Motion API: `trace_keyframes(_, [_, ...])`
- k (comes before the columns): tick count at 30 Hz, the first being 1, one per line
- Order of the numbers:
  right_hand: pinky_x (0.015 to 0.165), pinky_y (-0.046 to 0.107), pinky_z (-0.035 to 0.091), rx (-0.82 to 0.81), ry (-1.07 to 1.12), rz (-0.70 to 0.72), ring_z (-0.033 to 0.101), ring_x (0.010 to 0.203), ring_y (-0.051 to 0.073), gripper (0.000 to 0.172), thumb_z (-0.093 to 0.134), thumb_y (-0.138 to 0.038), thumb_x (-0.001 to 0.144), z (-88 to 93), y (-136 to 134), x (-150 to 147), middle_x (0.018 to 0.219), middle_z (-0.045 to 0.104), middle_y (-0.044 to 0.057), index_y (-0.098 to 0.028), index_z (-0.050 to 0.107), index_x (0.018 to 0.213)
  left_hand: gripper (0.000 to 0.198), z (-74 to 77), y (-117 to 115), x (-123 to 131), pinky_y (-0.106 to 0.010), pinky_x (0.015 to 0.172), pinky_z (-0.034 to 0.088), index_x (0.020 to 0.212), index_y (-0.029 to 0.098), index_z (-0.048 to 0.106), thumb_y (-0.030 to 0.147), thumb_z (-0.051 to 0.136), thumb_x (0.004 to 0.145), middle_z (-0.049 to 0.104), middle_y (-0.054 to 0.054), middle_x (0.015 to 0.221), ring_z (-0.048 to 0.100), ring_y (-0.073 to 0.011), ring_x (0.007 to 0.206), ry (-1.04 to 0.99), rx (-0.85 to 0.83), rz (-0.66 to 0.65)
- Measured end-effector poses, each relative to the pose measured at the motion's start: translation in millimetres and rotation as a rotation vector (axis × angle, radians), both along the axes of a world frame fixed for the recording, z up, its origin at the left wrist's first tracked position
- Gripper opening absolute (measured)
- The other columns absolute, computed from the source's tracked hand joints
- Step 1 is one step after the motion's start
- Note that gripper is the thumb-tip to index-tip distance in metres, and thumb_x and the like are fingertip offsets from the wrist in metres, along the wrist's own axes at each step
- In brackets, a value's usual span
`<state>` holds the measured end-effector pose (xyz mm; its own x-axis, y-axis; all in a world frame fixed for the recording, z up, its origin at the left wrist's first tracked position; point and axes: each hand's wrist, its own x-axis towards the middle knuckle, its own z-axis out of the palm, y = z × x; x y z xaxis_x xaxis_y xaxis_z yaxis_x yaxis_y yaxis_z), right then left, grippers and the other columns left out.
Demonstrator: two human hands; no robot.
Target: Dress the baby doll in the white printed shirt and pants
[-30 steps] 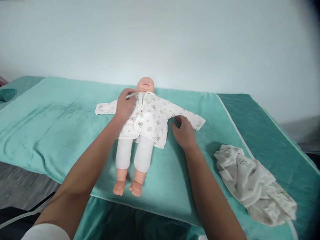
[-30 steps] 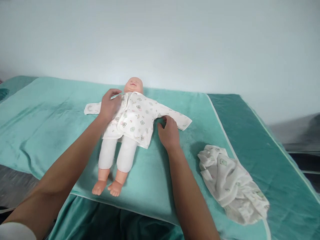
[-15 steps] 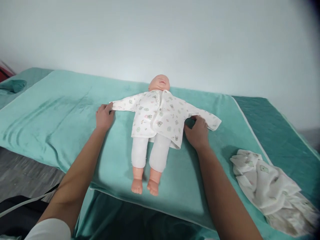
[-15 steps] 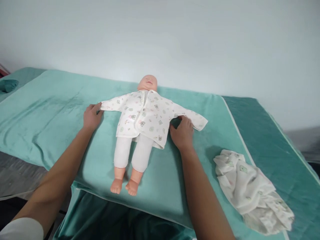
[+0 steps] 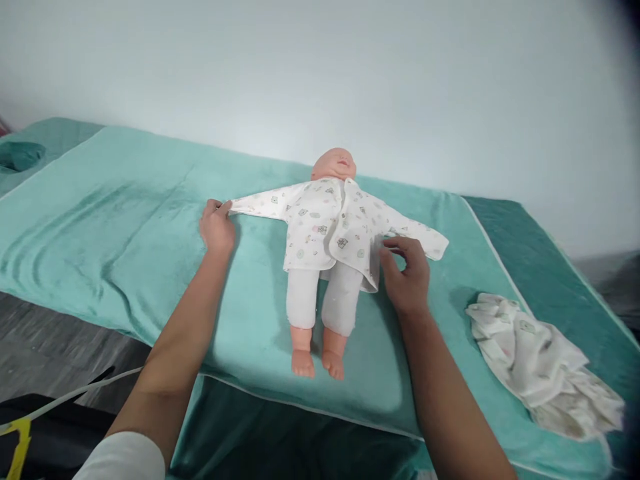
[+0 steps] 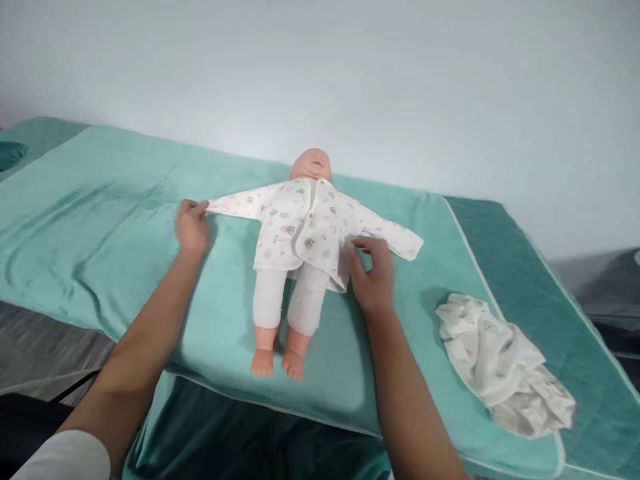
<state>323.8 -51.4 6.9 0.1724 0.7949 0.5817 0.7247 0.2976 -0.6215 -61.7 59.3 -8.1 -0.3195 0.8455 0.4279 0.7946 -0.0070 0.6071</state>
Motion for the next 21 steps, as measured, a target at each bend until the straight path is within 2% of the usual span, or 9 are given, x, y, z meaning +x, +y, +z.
trace_keyframes(4, [0.104,0.055,0.048,0.066,-0.118,0.182,0.058,0.119,0.03,0.035,0.066,-0.041,0.089,8.6,-19,-29,0.123,0.06,0.014,-0.023,0.063,0.119,0.036,-0.5,2,2,-0.043,0.09,0.043,0.107,0.027,0.071,0.01,0.046,0.087,0.059,-0.007,0.108,0.055,-0.0267,0.104,0.036,-0.032,-0.01])
trace_keyframes(7, [0.101,0.054,0.05,0.09,-0.156,0.187,0.056,0.12,0.031,0.039,0.07,-0.039,0.087,10.0,-24,-39,0.123,0.057,0.014,-0.024,0.065,0.122,0.036,-1.8,3,1,-0.046,0.094,0.043,0.104,0.025,0.071,0.009,0.046,0.084,0.06,-0.009,0.112,0.053,-0.0281,0.108,0.051,-0.025,-0.005])
trace_keyframes(11, [0.092,0.049,0.054,0.123,-0.216,0.149,0.061,0.106,0.027,0.029,0.065,-0.026,0.089,6.2,-25,-40,0.113,0.06,0.012,-0.024,0.068,0.118,0.039,-3.2,3,-2,-0.048,0.099,0.044,0.106,0.023,0.071,0.007,0.043,0.083,0.059,-0.012,0.117,0.052,-0.0288,0.111,0.042,0.0,-0.025])
trace_keyframes(15, [0.083,0.044,0.053,0.186,-0.238,0.15,0.061,0.094,0.024,0.028,0.055,-0.011,0.087,1.7,-30,-39,0.099,0.064,0.008,-0.025,0.069,0.106,0.045,-2.2,3,-3,-0.044,0.102,0.046,0.11,0.023,0.071,0.004,0.044,0.08,0.059,-0.011,0.119,0.053,-0.0273,0.116,0.012,0.026,-0.028])
trace_keyframes(18, [0.079,0.041,0.052,0.21,-0.127,0.114,0.061,0.089,0.023,0.023,0.052,-0.009,0.085,1.9,-35,-36,0.093,0.064,0.007,-0.023,0.068,0.095,0.042,-0.1,2,-3,-0.044,0.102,0.046,0.106,0.023,0.071,0.005,0.044,0.079,0.059,-0.011,0.117,0.054,-0.0274,0.116,0.011,0.016,-0.024])
trace_keyframes(21, [0.079,0.042,0.052,0.195,-0.042,0.146,0.06,0.088,0.022,0.02,0.05,-0.011,0.086,4.5,-37,-34,0.091,0.063,0.007,-0.022,0.066,0.091,0.039,1.5,1,-2,-0.044,0.102,0.046,0.102,0.022,0.07,0.004,0.044,0.079,0.059,-0.01,0.115,0.055,-0.0273,0.116,0.006,0.009,-0.016])
